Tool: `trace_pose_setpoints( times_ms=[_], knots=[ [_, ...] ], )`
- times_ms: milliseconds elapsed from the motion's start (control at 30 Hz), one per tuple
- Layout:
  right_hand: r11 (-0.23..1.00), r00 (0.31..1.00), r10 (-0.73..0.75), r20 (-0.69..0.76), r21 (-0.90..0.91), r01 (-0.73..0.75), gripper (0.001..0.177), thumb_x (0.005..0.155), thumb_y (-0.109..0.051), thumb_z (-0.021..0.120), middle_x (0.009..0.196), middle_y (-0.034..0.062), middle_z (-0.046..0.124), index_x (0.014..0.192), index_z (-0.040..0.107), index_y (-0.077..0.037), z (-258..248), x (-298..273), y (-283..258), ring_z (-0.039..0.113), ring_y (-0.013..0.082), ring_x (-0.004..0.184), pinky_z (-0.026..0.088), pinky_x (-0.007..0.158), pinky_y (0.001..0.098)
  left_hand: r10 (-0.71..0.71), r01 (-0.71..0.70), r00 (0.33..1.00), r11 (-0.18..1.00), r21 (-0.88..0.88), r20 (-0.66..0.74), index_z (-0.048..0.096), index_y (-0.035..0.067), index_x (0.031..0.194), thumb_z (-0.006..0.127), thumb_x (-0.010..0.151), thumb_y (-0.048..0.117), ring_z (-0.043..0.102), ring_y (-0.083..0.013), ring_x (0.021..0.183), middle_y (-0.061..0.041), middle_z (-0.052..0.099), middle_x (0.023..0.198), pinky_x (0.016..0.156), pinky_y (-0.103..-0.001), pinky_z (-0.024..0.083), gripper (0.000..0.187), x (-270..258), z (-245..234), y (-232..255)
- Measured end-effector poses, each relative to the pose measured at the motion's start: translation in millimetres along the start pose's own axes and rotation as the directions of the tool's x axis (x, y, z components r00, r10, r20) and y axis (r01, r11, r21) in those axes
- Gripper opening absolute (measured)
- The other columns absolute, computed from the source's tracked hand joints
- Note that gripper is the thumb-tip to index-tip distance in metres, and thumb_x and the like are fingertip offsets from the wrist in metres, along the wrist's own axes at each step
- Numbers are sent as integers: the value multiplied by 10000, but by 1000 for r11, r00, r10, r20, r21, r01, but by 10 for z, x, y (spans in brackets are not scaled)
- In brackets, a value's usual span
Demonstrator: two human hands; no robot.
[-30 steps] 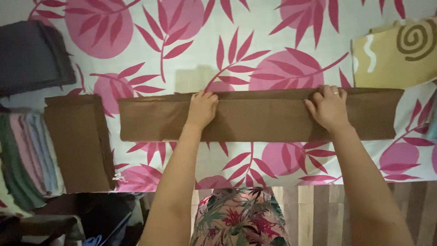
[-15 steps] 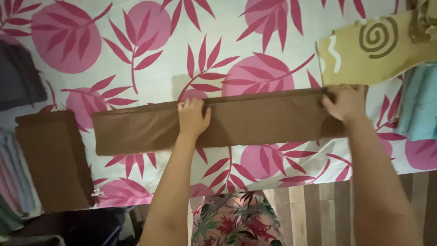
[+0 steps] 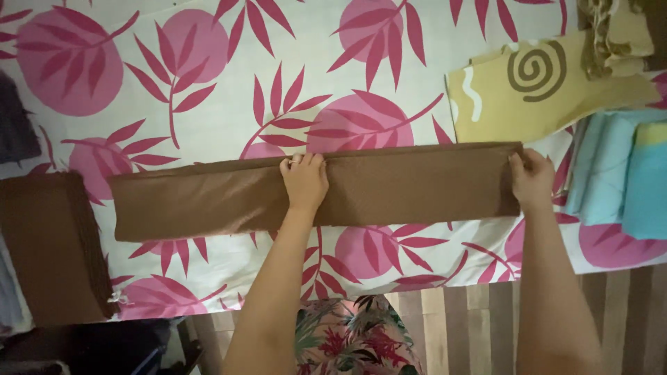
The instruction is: The person folds a grey cloth and places it on a stack, then unfolds and folds several brown cloths into rectangles. They finish by stacking a pile of white and patterned cloths on the bed.
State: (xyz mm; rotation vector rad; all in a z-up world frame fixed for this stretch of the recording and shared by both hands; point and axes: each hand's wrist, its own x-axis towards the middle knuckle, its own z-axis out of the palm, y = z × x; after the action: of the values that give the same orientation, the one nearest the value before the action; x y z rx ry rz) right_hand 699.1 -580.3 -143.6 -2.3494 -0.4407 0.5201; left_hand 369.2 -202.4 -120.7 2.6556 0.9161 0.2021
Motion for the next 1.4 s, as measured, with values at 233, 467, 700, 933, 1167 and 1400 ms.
trace_pose_setpoints(
  times_ms=[233, 467, 700, 933, 1167, 1400],
  knots=[
    [940, 908, -216, -358, -329, 94, 254, 1015, -108, 737, 1023, 223, 693, 1156, 671, 93, 3, -464, -147, 676, 346, 916, 541, 827, 444, -90, 88, 996, 995, 39, 27, 423, -6, 1480, 642, 938, 373, 311, -400, 1479, -257, 361, 1556, 1216, -607, 208, 697, -208, 112, 690],
    [632, 856, 458, 240, 589, -503, 438, 941, -87, 735, 1201, 215, 682, 1307, 601, 113, -234, -816, 555, 673, 313, 1053, 550, 863, 404, 333, -269, 841, 941, -205, 427, 290, 140, 1580, 542, 795, 703, 150, -335, 1557, -146, 175, 1676, 1251, -603, 131, 999, -559, 382, 1997],
    [593, 922, 364, 133, 731, -339, 470, 872, -35, 697, 1236, 170, 671, 1307, 553, 68, 132, -1108, -1310, 708, 264, 1127, 570, 969, 362, 266, -268, 900, 962, -45, 346, 291, 80, 1645, 624, 869, 626, 210, -260, 1620, -118, 208, 1744, 1310, -450, 210, 1005, -899, 387, 2152],
    [973, 962, -229, 148, 7, 230, 656, 822, -39, 688, 938, 246, 699, 1456, 530, 23, 1618, -1661, -3138, 703, 318, 770, 568, 719, 431, -265, 420, 884, 91, -903, 385, 222, 84, 1658, 616, 906, 488, 413, -266, 1454, -168, 369, 1622, 1198, -446, 389, 940, -1124, 420, 1856],
    [943, 790, -296, 538, 34, 331, 669, 878, -183, 726, 928, 210, 708, 1458, 441, -11, 2201, -1648, -2817, 689, 335, 872, 566, 808, 452, -382, 256, 796, -490, -833, 470, 273, 80, 1613, 621, 945, 457, 472, -245, 1393, -153, 404, 1585, 1168, -460, 410, 843, -1520, 762, 1175],
    [817, 870, -472, 140, -301, 492, 616, 991, -217, 625, 1581, 262, 430, 1570, 457, -92, 1716, -1545, -2338, 379, 468, 1454, 322, 1196, 590, -508, 563, 200, -640, -523, 838, 150, 148, 1597, 634, 1036, 385, 564, -234, 1312, -120, 320, 1556, 1106, -459, 381, 778, -1449, 337, 650]
  ],
)
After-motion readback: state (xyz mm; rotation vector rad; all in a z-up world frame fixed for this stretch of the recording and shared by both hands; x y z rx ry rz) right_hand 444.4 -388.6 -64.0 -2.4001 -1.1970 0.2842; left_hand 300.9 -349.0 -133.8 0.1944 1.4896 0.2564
